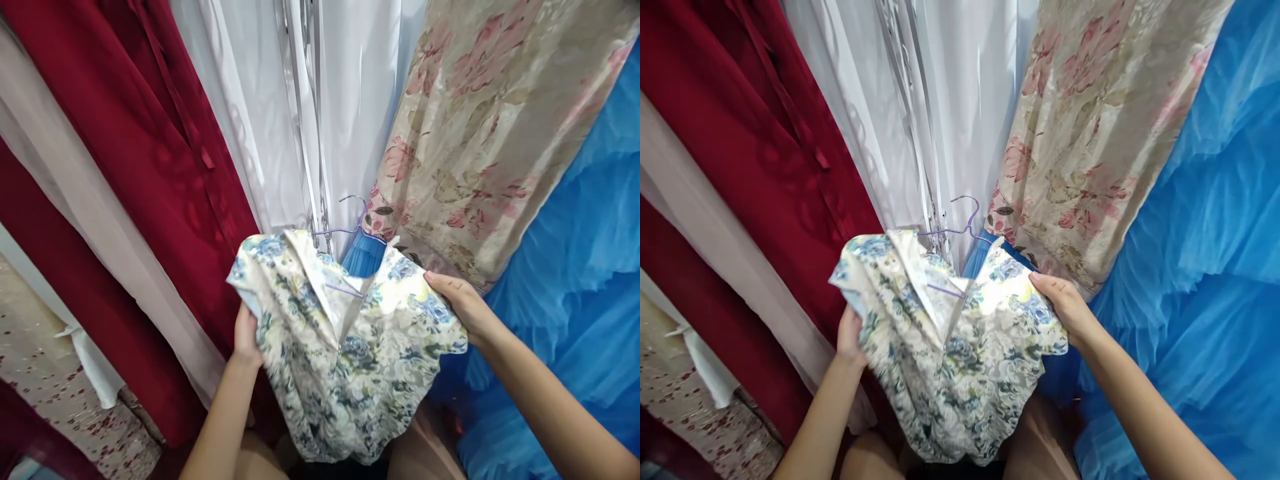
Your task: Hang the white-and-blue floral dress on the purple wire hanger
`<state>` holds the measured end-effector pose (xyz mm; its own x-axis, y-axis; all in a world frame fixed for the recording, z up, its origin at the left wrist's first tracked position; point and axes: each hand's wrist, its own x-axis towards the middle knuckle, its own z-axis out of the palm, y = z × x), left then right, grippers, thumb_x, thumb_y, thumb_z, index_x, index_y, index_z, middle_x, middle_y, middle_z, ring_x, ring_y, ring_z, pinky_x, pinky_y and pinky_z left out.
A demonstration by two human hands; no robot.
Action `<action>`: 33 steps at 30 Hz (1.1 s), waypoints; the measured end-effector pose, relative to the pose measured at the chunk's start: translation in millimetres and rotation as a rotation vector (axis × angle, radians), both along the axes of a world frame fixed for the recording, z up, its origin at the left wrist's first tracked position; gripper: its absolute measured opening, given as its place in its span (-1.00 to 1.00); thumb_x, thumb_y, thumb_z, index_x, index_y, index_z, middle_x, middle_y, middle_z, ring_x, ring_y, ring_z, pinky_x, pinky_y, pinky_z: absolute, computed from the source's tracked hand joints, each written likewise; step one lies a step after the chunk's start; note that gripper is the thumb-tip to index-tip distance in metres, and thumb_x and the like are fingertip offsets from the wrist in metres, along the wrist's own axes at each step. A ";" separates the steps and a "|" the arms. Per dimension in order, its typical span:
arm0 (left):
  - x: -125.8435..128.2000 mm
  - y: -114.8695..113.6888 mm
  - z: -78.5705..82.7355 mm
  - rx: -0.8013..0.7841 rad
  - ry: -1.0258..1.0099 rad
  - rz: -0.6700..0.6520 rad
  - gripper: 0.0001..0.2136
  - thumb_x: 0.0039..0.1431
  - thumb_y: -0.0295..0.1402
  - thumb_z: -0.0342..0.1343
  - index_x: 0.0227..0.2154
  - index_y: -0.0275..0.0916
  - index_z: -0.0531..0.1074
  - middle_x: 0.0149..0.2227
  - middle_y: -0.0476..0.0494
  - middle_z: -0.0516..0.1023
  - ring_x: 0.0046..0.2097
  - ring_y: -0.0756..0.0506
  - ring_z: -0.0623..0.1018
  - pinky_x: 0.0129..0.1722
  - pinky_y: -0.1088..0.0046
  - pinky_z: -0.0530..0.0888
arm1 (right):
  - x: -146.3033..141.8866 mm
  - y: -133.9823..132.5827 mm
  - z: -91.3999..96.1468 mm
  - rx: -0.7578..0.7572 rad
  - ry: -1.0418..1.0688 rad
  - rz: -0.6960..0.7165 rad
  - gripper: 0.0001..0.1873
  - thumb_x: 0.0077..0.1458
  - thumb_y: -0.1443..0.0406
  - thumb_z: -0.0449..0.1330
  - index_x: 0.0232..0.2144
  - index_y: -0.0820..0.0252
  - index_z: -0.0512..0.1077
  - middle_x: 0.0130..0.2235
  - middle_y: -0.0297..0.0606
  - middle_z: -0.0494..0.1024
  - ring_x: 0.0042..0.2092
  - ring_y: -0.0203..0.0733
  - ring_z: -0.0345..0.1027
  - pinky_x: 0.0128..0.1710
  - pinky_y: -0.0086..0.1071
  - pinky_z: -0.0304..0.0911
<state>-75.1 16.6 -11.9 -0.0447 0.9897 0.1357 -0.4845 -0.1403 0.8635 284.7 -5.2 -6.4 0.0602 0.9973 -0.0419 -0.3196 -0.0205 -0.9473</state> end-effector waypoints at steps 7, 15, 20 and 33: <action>-16.0 -47.5 -76.6 -0.300 0.061 0.254 -0.54 0.00 -0.16 0.39 -0.04 -0.20 0.50 0.05 -0.21 0.59 0.23 -0.27 0.44 0.28 0.14 0.31 | -18.5 22.2 20.3 0.130 -0.199 0.118 -0.66 -0.01 0.04 0.39 -0.27 0.13 0.65 -0.36 -0.21 0.70 -0.40 -0.07 0.56 -0.37 -0.32 0.46; -0.4 -72.9 -116.6 -0.338 0.356 0.262 -0.51 -0.03 -0.10 0.40 -0.10 -0.34 0.55 -0.03 -0.34 0.62 0.10 -0.34 0.55 0.18 0.12 0.40 | -21.5 -3.3 -23.3 0.422 -0.689 -0.529 -0.62 0.07 0.01 0.30 -0.18 0.13 0.57 -0.22 -0.18 0.62 -0.03 0.10 0.44 0.10 -0.01 0.24; 15.5 -79.1 -132.9 -0.345 0.275 0.264 -0.53 0.05 -0.11 0.35 -0.03 -0.25 0.53 0.06 -0.27 0.59 0.16 -0.29 0.51 0.19 0.20 0.39 | -103.9 -44.4 -104.3 0.332 -0.503 -0.500 -0.68 0.24 0.06 0.14 -0.45 0.10 0.40 -0.43 -0.27 0.43 -0.32 -0.08 0.32 -0.26 -0.22 0.26; 16.2 -89.9 -132.1 -0.345 0.330 0.199 -0.59 0.13 -0.12 0.29 -0.02 -0.22 0.49 0.07 -0.24 0.57 0.17 -0.28 0.49 0.16 0.22 0.41 | -162.2 -40.9 -150.7 0.201 -0.302 0.161 -0.60 0.31 0.01 0.05 -0.46 0.11 0.34 -0.46 -0.35 0.38 -0.40 -0.18 0.23 -0.32 -0.31 0.15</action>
